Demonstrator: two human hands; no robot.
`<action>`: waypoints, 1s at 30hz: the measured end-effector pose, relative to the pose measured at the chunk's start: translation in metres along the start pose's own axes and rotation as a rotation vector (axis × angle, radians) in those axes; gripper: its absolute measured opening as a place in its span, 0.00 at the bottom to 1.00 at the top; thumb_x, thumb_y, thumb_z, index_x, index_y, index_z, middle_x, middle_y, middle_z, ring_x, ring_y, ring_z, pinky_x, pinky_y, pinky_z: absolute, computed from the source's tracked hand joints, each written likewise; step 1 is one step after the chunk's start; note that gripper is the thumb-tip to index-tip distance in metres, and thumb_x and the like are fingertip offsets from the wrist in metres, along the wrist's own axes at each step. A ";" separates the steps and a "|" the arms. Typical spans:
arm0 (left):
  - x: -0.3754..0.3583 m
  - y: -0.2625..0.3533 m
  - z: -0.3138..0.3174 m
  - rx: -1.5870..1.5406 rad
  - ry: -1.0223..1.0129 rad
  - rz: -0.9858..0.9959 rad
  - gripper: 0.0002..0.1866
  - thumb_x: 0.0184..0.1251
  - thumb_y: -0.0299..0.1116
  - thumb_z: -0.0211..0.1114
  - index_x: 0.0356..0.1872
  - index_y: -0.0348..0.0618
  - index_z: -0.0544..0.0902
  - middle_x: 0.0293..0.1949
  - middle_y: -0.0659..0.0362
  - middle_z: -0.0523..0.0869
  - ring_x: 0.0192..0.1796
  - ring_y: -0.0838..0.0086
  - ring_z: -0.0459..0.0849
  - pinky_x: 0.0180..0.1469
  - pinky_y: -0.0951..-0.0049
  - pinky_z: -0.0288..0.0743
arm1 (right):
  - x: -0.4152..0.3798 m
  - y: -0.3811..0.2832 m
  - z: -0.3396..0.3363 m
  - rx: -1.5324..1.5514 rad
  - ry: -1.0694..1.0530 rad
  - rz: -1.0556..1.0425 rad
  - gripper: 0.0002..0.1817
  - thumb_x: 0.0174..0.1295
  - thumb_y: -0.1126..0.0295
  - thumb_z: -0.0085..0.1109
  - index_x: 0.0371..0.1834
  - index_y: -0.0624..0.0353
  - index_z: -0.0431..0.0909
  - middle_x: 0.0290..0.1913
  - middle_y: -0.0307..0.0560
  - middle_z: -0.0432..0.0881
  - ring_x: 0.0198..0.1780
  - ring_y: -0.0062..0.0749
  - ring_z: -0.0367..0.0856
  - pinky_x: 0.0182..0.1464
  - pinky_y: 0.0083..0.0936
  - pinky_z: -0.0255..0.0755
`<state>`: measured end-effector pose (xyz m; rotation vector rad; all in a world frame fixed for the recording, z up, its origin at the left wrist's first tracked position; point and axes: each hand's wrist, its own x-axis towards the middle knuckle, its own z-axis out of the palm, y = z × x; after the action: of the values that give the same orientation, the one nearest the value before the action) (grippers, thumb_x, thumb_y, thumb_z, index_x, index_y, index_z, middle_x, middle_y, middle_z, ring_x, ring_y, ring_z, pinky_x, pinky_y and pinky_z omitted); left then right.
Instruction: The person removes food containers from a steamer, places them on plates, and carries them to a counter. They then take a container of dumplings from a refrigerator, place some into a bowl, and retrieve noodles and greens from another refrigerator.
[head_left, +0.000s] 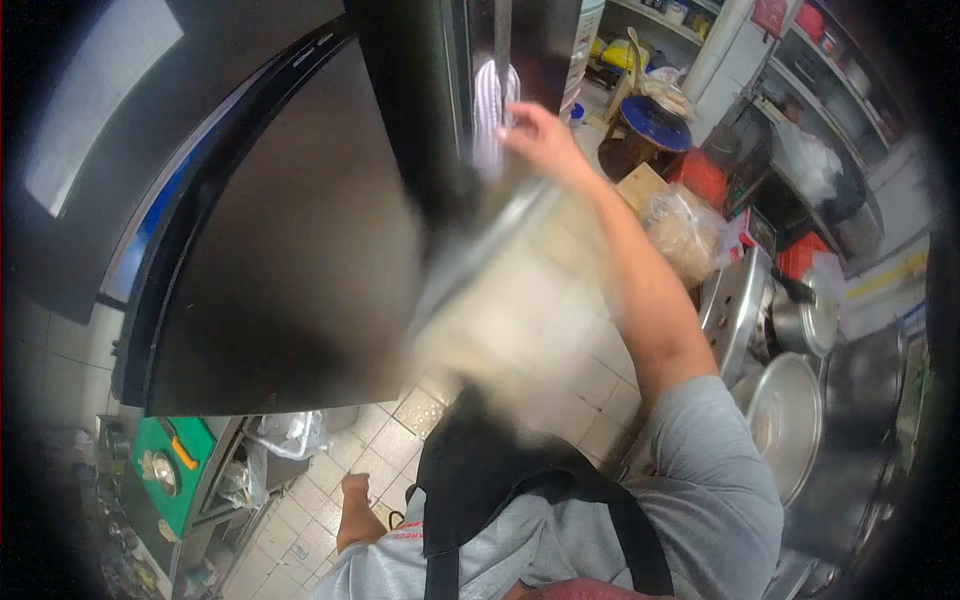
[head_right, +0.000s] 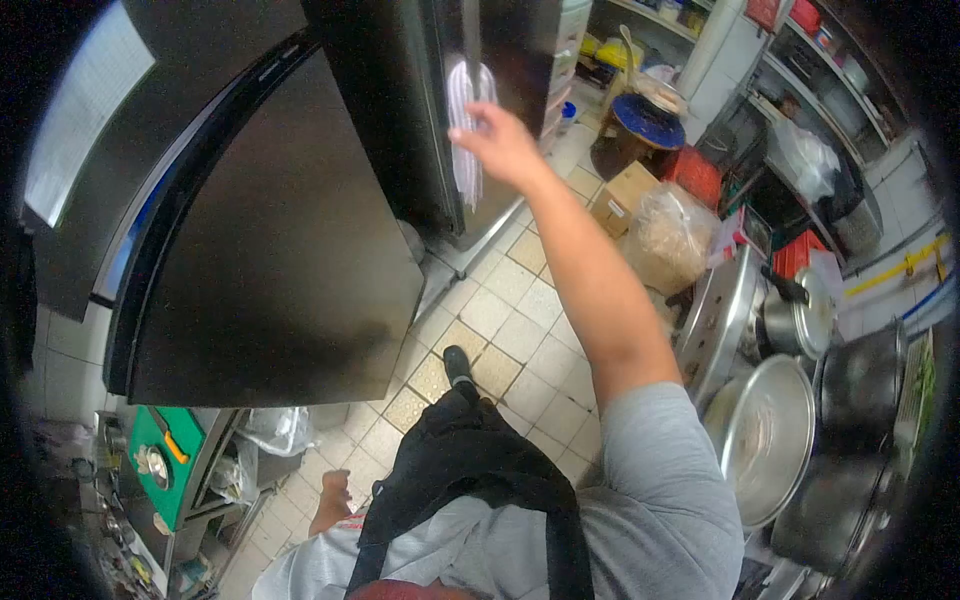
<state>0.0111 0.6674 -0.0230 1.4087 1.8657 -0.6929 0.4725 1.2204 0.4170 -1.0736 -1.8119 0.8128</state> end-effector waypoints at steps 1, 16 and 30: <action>-0.002 0.002 0.003 0.149 0.017 0.124 0.17 0.69 0.34 0.57 0.57 0.44 0.81 0.57 0.52 0.82 0.53 0.60 0.83 0.44 0.52 0.83 | 0.040 0.014 0.003 -0.096 0.089 -0.004 0.40 0.53 0.48 0.70 0.64 0.61 0.70 0.56 0.59 0.80 0.56 0.45 0.80 0.60 0.35 0.72; 0.253 0.249 -0.339 -0.841 0.444 0.165 0.30 0.61 0.51 0.63 0.56 0.36 0.78 0.55 0.40 0.80 0.59 0.49 0.77 0.63 0.59 0.70 | 0.239 0.095 -0.014 0.196 0.152 0.031 0.29 0.55 0.56 0.71 0.52 0.65 0.73 0.49 0.54 0.82 0.51 0.38 0.80 0.55 0.33 0.72; 0.280 0.458 -0.421 -1.110 0.109 0.045 0.27 0.61 0.34 0.68 0.62 0.43 0.75 0.41 0.51 0.84 0.34 0.69 0.83 0.26 0.69 0.74 | 0.114 0.208 -0.289 0.419 0.366 0.115 0.06 0.63 0.72 0.59 0.37 0.57 0.71 0.29 0.33 0.74 0.29 0.21 0.73 0.32 0.21 0.69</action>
<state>0.3164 1.2762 0.0147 0.7292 1.7928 0.4447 0.7742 1.4406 0.4028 -0.9779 -1.2165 0.9435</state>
